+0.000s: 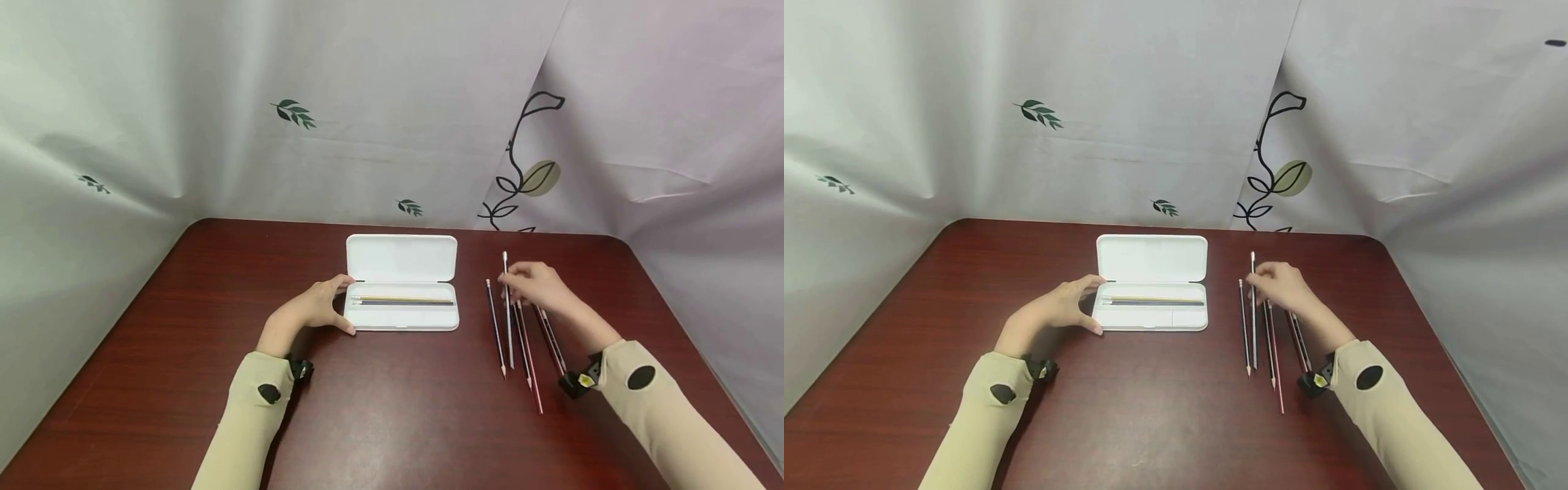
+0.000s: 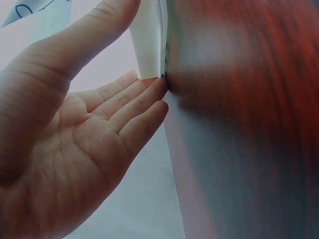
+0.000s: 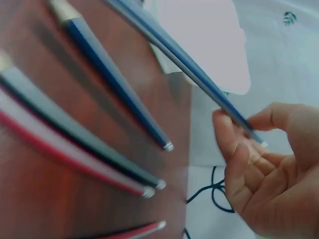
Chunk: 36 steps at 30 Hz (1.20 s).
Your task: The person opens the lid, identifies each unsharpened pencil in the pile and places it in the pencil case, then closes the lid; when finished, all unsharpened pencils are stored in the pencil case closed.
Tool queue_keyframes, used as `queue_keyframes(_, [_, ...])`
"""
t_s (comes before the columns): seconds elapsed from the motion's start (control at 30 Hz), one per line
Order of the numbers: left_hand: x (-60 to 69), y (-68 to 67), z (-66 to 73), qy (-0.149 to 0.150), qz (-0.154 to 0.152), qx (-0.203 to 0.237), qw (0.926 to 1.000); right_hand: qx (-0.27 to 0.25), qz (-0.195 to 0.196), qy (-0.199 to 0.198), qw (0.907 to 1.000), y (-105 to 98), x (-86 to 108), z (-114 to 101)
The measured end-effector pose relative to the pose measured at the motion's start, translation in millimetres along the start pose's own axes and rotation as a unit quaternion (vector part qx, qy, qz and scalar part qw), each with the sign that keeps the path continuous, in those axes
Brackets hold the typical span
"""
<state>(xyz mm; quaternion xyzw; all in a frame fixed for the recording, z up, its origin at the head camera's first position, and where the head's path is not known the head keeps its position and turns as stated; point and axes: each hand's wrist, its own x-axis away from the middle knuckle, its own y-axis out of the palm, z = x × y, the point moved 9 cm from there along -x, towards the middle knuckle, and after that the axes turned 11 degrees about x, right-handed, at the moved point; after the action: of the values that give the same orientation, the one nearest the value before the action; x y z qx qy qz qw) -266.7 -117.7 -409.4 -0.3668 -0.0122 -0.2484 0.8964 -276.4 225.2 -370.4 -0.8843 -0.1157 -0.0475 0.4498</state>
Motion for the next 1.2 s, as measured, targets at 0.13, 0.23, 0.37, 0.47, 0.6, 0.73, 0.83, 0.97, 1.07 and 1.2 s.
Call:
queue_keyframes(0.13, [-0.2, -0.7, 0.6, -0.004, 0.001, -0.003, 1.0, -0.033, 0.048, -0.052, 0.9969, -13.1, -12.7, -22.9])
queue_keyframes(0.23, [0.0, 0.8, 1.8, -0.005, -0.001, 0.002, 1.0, -0.034, 0.094, -0.1, 0.99, -19.5, -17.0, -44.6])
queue_keyframes(0.37, [0.3, 2.5, 2.8, -0.004, -0.002, 0.004, 1.0, -0.026, 0.143, -0.167, 0.9752, -18.3, -15.7, -74.8])
queue_keyframes(0.47, [1.8, 2.1, 1.9, -0.006, 0.002, 0.002, 1.0, -0.011, 0.157, -0.212, 0.9645, -9.8, -15.4, -94.3])
queue_keyframes(0.6, [3.5, 2.5, 0.4, -0.012, 0.003, 0.004, 0.9999, 0.037, 0.156, -0.264, 0.9511, 6.9, -18.1, -113.0])
queue_keyframes(0.73, [2.0, 2.7, 0.1, -0.008, 0.002, 0.004, 1.0, 0.08, 0.131, -0.297, 0.9426, 24.9, -23.1, -121.3])
queue_keyframes(0.83, [1.3, 2.1, 0.7, -0.005, 0.003, 0.003, 1.0, 0.112, 0.103, -0.304, 0.9403, 38.6, -26.2, -122.3])
queue_keyframes(0.97, [1.6, 1.7, 1.7, -0.003, 0.001, 0.003, 1.0, 0.157, 0.075, -0.308, 0.9354, 54.8, -29.5, -121.2])
queue_keyframes(1.07, [1.4, 1.6, 1.7, 0.0, 0.001, 0.004, 1.0, 0.188, 0.052, -0.307, 0.9314, 67.0, -32.6, -121.5])
queue_keyframes(1.2, [1.4, 0.6, 1.8, 0.001, 0.004, 0.004, 1.0, 0.242, 0.016, -0.312, 0.9185, 84.9, -35.5, -125.7])
